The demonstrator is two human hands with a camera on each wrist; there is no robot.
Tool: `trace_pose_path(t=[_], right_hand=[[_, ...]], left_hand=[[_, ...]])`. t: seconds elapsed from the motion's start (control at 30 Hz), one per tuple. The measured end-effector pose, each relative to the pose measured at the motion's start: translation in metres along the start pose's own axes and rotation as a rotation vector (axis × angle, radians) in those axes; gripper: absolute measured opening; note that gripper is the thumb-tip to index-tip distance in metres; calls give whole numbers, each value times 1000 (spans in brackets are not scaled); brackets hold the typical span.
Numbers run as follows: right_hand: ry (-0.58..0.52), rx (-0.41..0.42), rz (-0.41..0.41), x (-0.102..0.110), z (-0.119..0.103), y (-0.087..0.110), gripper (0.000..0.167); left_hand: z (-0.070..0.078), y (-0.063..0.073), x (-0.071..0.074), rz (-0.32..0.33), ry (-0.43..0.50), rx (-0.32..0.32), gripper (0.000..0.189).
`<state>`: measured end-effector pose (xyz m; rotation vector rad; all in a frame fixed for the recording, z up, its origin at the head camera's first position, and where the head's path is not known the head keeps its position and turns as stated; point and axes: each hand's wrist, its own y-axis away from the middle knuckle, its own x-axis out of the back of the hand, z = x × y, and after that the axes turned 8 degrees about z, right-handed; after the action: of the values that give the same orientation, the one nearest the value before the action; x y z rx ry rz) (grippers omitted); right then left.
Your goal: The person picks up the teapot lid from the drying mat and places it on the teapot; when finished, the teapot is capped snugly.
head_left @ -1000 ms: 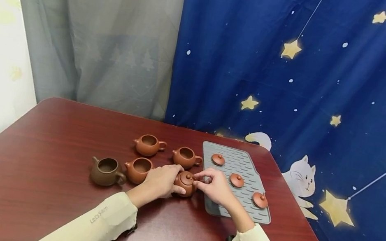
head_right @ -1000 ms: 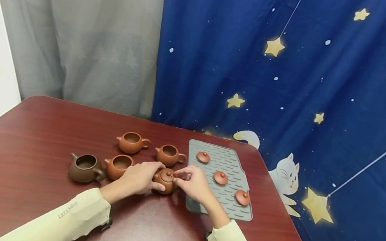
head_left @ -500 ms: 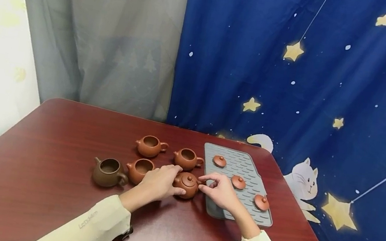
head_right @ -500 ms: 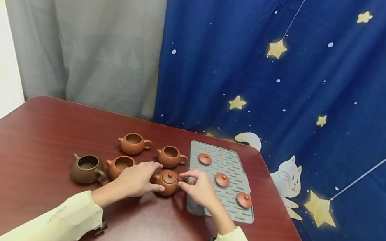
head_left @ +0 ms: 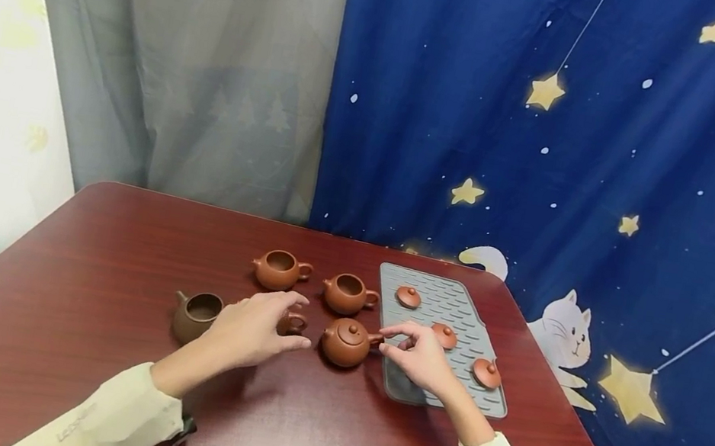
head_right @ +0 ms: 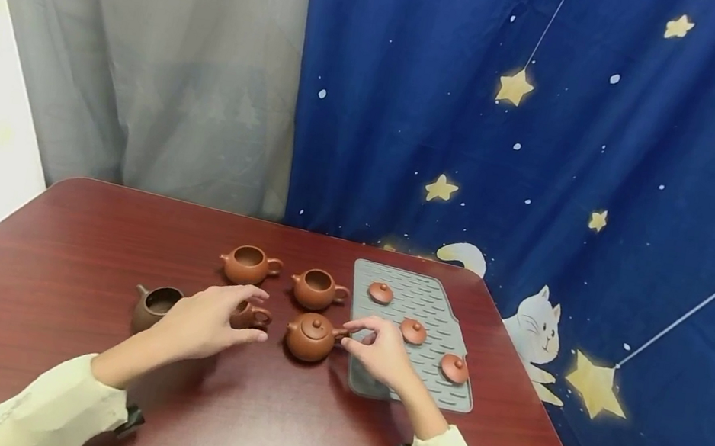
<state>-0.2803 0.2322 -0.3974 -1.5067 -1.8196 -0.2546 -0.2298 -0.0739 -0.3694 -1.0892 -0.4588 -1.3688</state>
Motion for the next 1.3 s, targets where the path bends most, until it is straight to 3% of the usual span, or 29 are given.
trace_pose_path(t=[0.37,0.57,0.83,1.3], right_hand=[[-42,-112,13,13,7,6,28],[-23,-112,19,23,13,8,26],[-26,-126,20,32,22,11,27],[22,-197,41,46,30,14,32]], left_hand=[[-27,10,21,34,18,-28,50],[-48,10,36,52,7,3,48],[-82,12,52,47,-19,34,58],[-137,18,61,39,-46,-51,74]])
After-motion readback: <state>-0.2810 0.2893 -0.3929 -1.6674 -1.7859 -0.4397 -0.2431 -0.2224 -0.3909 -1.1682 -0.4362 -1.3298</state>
